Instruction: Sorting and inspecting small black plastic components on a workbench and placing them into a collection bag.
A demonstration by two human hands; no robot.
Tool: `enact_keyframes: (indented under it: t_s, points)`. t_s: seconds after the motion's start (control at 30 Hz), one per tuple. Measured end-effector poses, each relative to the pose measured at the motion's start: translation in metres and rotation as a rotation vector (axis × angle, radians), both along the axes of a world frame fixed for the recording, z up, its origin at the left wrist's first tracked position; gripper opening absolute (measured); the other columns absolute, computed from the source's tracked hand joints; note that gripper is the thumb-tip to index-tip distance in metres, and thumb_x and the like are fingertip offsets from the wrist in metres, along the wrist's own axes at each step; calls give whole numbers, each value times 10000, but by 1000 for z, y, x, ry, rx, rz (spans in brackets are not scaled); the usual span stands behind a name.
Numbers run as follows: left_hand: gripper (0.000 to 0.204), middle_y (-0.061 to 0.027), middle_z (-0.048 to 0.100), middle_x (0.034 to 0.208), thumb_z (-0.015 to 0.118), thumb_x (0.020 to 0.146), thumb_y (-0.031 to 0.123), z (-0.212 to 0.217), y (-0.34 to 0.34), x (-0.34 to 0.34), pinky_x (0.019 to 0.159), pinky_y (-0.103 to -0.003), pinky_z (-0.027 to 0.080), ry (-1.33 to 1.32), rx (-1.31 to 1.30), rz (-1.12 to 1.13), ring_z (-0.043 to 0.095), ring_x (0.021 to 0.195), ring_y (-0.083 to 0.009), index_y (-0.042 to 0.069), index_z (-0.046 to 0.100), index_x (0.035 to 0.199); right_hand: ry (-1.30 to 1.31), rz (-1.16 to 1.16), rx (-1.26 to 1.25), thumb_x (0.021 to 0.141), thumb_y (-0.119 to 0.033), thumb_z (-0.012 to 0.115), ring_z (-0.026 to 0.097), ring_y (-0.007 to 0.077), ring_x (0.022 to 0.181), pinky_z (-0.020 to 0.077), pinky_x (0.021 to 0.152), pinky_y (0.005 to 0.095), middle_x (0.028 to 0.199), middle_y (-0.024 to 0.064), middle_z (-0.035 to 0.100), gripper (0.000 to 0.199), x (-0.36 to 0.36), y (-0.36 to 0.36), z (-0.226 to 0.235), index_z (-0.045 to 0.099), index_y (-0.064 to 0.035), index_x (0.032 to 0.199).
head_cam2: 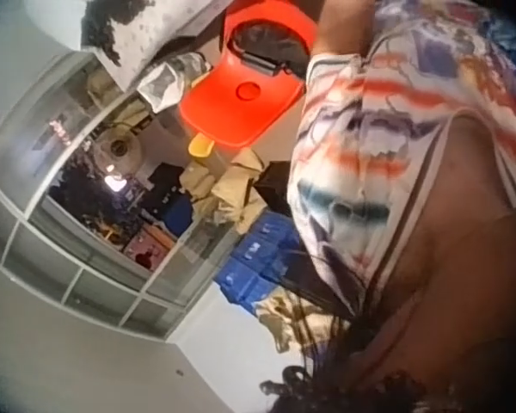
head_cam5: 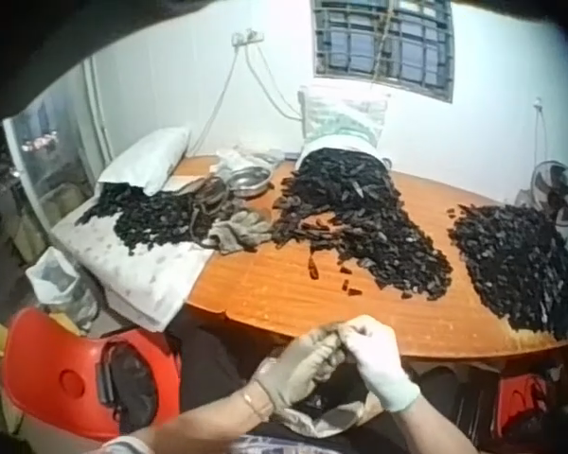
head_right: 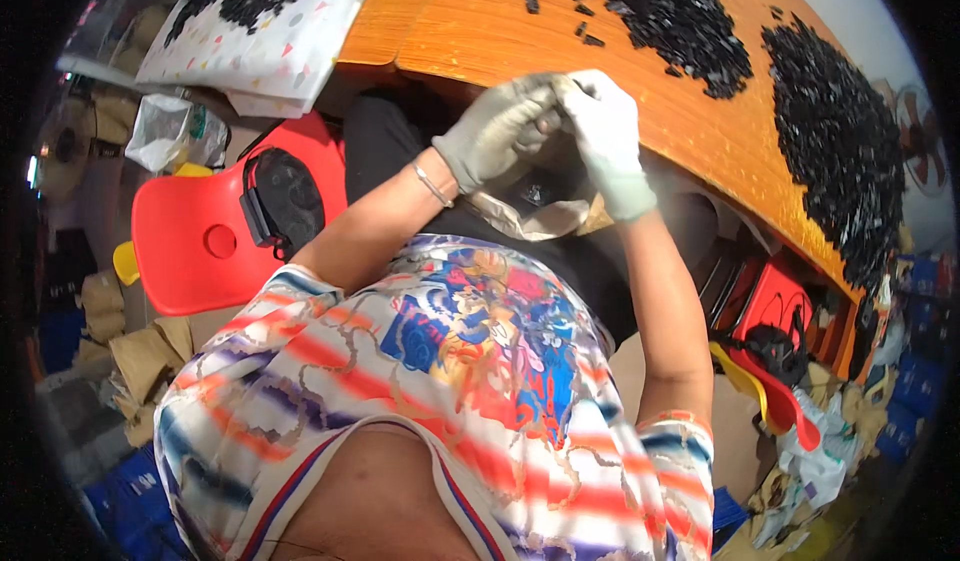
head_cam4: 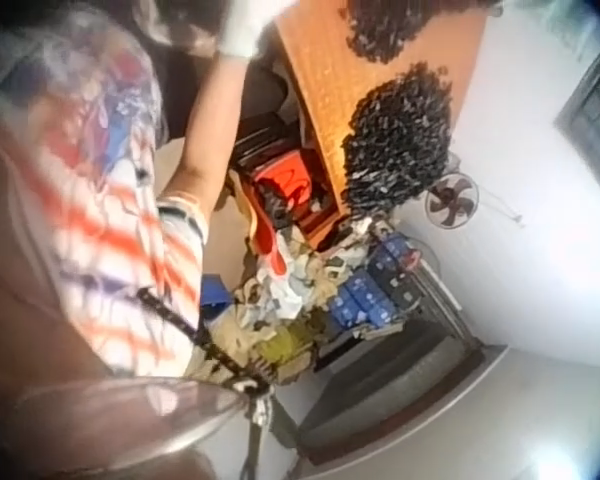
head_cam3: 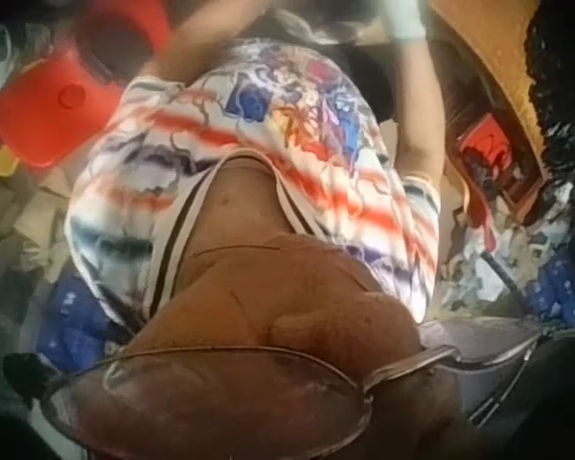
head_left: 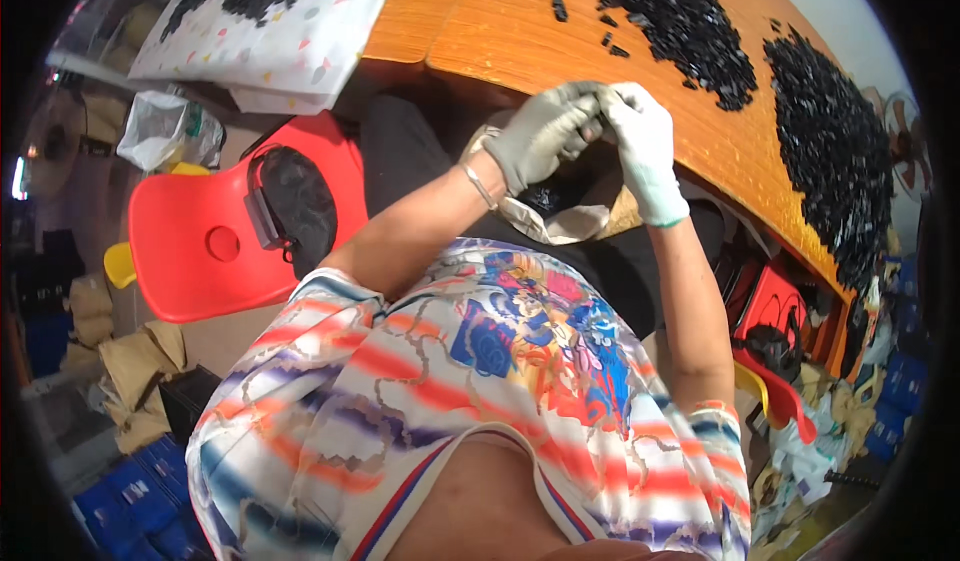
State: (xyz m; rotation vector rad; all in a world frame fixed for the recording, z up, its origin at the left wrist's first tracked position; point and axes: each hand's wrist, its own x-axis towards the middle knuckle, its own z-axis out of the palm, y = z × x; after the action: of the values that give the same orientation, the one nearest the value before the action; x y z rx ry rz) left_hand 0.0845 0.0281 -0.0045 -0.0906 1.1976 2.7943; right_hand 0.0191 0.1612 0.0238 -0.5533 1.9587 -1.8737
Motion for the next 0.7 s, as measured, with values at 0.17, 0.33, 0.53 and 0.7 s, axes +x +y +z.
enact_keyframes:
  t_s: [0.17,0.33,0.53,0.7]
  points:
    - [303,-14,573,788,461,975,150,-3,9,10,524,-171,392,-39,-424,110,479,597,-40,41,491,1256,36,13,139,927,-170,595,578,81,665,468,603,229,781,19,644,195,6,11,-1,645,7,993]
    - [365,-151,625,1003,559,870,138,-50,0,35,801,-417,498,348,-1497,329,620,897,-321,80,522,1228,19,-148,303,921,-199,592,587,94,774,485,687,249,958,25,679,239,-16,18,5,678,-25,1060]
    - [251,-136,641,976,565,855,134,-15,-22,26,773,-421,505,379,-1553,385,620,897,-334,115,634,1096,580,-245,603,887,-243,607,651,250,931,490,814,323,991,111,684,208,-71,8,-9,701,-94,998]
    - [230,-152,648,957,553,869,132,19,-63,-39,754,-427,503,290,-1645,490,622,888,-347,126,625,1087,647,-241,821,864,-382,600,660,303,851,502,747,382,894,133,693,309,-99,-26,-5,709,-107,955]
